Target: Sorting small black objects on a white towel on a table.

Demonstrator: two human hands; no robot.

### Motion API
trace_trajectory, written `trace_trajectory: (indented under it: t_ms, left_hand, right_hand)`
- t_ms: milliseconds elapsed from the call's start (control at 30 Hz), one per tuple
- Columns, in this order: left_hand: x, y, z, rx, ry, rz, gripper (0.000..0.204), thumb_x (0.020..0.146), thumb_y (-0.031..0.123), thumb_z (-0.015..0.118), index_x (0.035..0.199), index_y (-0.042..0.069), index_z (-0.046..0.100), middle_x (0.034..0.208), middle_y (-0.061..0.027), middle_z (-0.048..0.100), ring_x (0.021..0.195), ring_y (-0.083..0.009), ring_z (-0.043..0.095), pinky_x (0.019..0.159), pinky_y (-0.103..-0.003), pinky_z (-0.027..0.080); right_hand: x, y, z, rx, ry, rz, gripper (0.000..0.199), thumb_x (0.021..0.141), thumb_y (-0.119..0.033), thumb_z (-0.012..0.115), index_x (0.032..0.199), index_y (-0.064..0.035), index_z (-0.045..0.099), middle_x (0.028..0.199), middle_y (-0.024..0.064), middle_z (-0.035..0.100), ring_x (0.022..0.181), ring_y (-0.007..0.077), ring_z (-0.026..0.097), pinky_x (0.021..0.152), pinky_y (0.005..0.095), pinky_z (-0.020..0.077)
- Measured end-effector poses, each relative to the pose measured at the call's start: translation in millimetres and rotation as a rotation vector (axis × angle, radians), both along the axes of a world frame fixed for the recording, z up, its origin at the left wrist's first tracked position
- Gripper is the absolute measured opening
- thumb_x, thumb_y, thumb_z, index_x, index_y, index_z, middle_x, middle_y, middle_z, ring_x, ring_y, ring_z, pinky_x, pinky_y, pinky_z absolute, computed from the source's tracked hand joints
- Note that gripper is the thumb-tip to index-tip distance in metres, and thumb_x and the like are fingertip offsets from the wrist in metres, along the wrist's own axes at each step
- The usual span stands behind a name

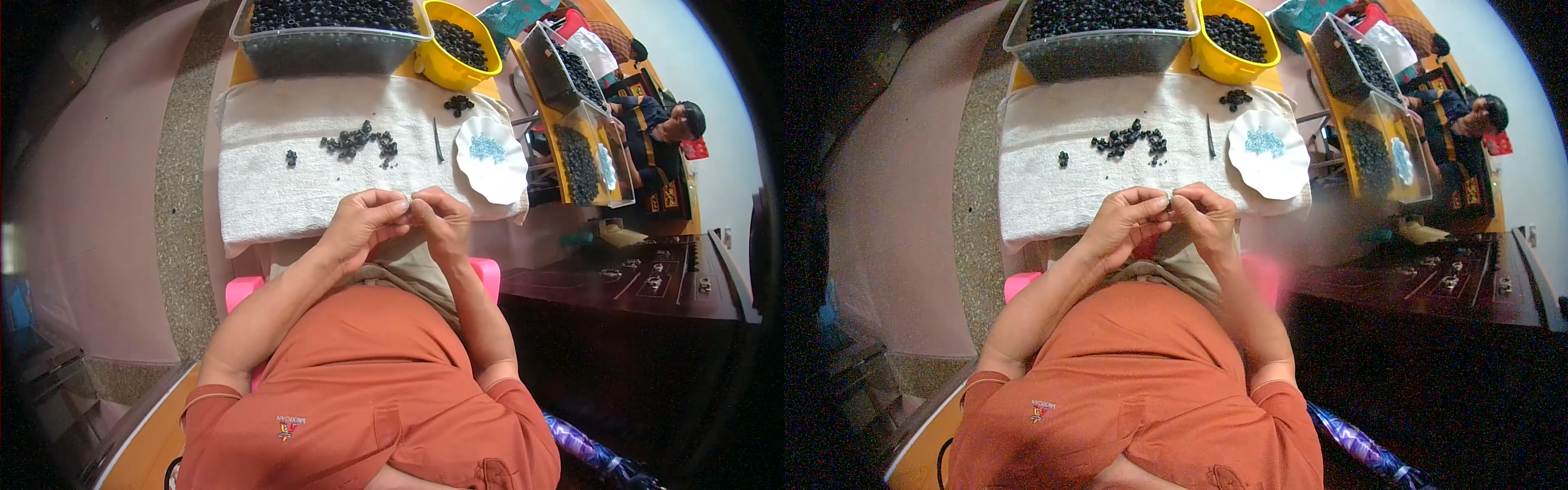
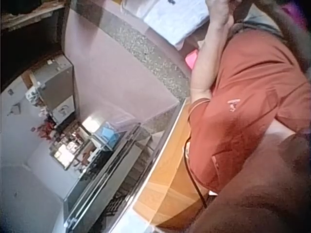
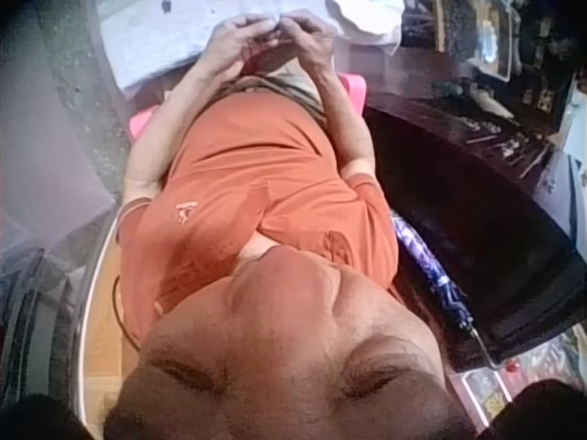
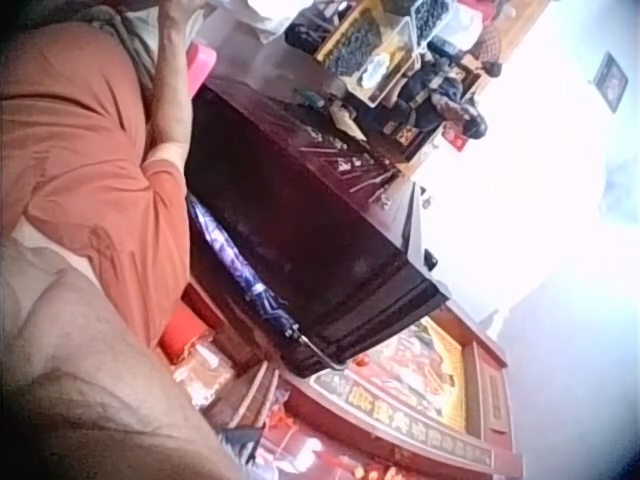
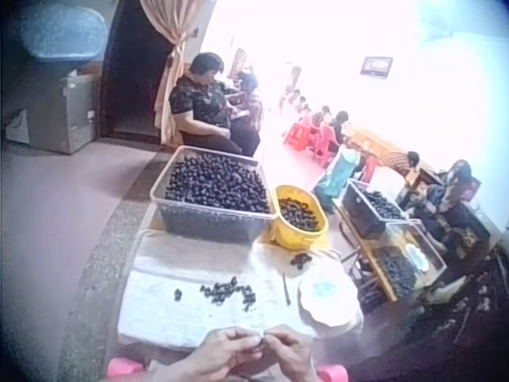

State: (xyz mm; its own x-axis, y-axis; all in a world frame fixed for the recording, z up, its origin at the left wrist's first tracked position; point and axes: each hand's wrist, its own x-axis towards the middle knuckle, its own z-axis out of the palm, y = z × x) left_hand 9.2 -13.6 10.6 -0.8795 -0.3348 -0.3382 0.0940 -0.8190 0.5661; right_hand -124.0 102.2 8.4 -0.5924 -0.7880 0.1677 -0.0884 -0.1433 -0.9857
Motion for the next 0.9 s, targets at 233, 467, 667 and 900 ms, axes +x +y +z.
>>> trace_trajectory:
  t_ms: [233,467,667,900]
  left_hand:
    - [0,1,1,-0.099,-0.007,-0.012,0.015,0.091,0.012,0.067,0.102,0.002,0.063,0.093,-0.0046,0.066,0.083,-0.0121,0.065,0.075,-0.026,0.057]
    - [1,-1,4,-0.115,0.003,-0.081,0.015,0.091,0.011,0.067,0.102,0.003,0.061,0.093,-0.0049,0.065,0.083,-0.0133,0.064,0.074,-0.026,0.057]
    - [2,-2,2,-0.080,0.023,-0.040,0.012,0.091,0.012,0.067,0.098,0.004,0.061,0.092,-0.0041,0.065,0.081,-0.0130,0.064,0.074,-0.027,0.057]
    - [0,-1,1,-0.022,0.062,0.096,0.011,0.089,0.010,0.069,0.095,0.003,0.063,0.087,-0.0037,0.065,0.077,-0.0109,0.063,0.073,-0.026,0.057]
  right_hand:
    - [-14,3,7,0.087,-0.056,0.195,0.005,0.089,0.001,0.066,0.092,0.0041,0.069,0.083,0.0040,0.065,0.073,0.0088,0.061,0.065,0.0214,0.0507]
    - [-21,8,10,0.077,-0.021,0.280,0.008,0.088,0.002,0.065,0.094,0.0035,0.070,0.088,0.0065,0.066,0.076,0.0110,0.062,0.065,0.0224,0.0511]
    - [-5,4,9,-0.025,0.426,0.182,0.018,0.088,0.002,0.065,0.106,0.0021,0.068,0.094,0.0120,0.065,0.080,0.0152,0.063,0.067,0.0249,0.0512]
    - [0,-3,9,-0.046,0.675,0.102,0.024,0.090,-0.001,0.065,0.114,0.0017,0.065,0.094,0.0111,0.064,0.080,0.0142,0.062,0.065,0.0249,0.0502]
